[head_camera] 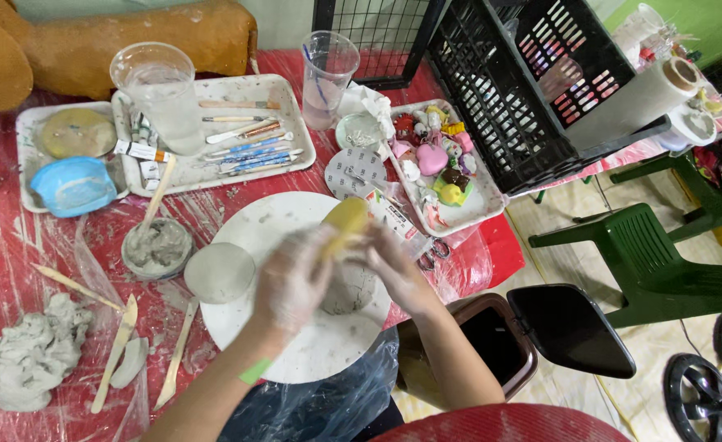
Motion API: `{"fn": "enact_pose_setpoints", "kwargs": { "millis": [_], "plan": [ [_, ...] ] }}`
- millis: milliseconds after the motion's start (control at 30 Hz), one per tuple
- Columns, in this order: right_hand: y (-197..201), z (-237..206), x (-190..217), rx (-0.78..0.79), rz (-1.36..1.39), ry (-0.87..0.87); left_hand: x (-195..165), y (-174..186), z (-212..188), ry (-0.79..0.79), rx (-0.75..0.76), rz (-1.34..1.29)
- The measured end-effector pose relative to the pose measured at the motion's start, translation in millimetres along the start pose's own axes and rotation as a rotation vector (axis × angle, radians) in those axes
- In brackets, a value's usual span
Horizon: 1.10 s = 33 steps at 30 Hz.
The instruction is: The person works at a table covered in plastic, pressing and flattening a slab of clay on a round white bat. They pour water and brush clay slurry onto the slab, smooth it with their hands, pat it with a sponge, and shape its edges with a wooden modeling tool.
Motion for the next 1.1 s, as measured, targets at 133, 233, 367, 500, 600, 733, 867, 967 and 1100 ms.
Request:
{"fn": "enact_pose_setpoints", "kwargs": {
  "millis": [133, 233, 367, 500, 600, 733, 867, 967, 1100],
  "plan": [
    [14, -3, -32, -0.116, 0.367, -0.219, -48, -1, -14, -0.297, -0.009, 0.043],
    [29, -2, -37, -0.138, 0.129, -0.269, -27, 25, -16, -0.124, -0.139, -0.025],
    [13, -11, -43, 0.075, -0.037, -0.377, 28, -1, -18, 0.273, 0.026, -0.294],
    [6, -6, -8, 0.072, -0.361, -0.053, 67, -36, -31, 0.537, 0.098, -0.511],
    [8, -2, -5, 0.03, -0.377, -0.064, 71, -39, -33, 0.509, 0.081, -0.539],
    [9, 1, 9, 0.065, -0.39, 0.033, 54, -21, -22, 0.359, 0.016, -0.398],
    [2, -14, 59, 0.05, -0.714, 0.476, 3, -7, -6, 0.02, 0.029, -0.138],
    [5, -22, 73, -0.016, -0.811, 0.477, -17, -9, 3, -0.037, 0.028, -0.101],
    [6, -39, 88, -0.101, -0.898, 0.491, -48, -4, 6, -0.255, -0.108, 0.066]
  ]
}}
Point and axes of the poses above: each hand's wrist, its own z-axis towards the middle knuckle, its own y-axis out of the back of the hand, x = y × z, the point moved 10 cm from there along z, towards the middle knuckle, and after that the axes turned 5 degrees about z, right-handed, at the moved point
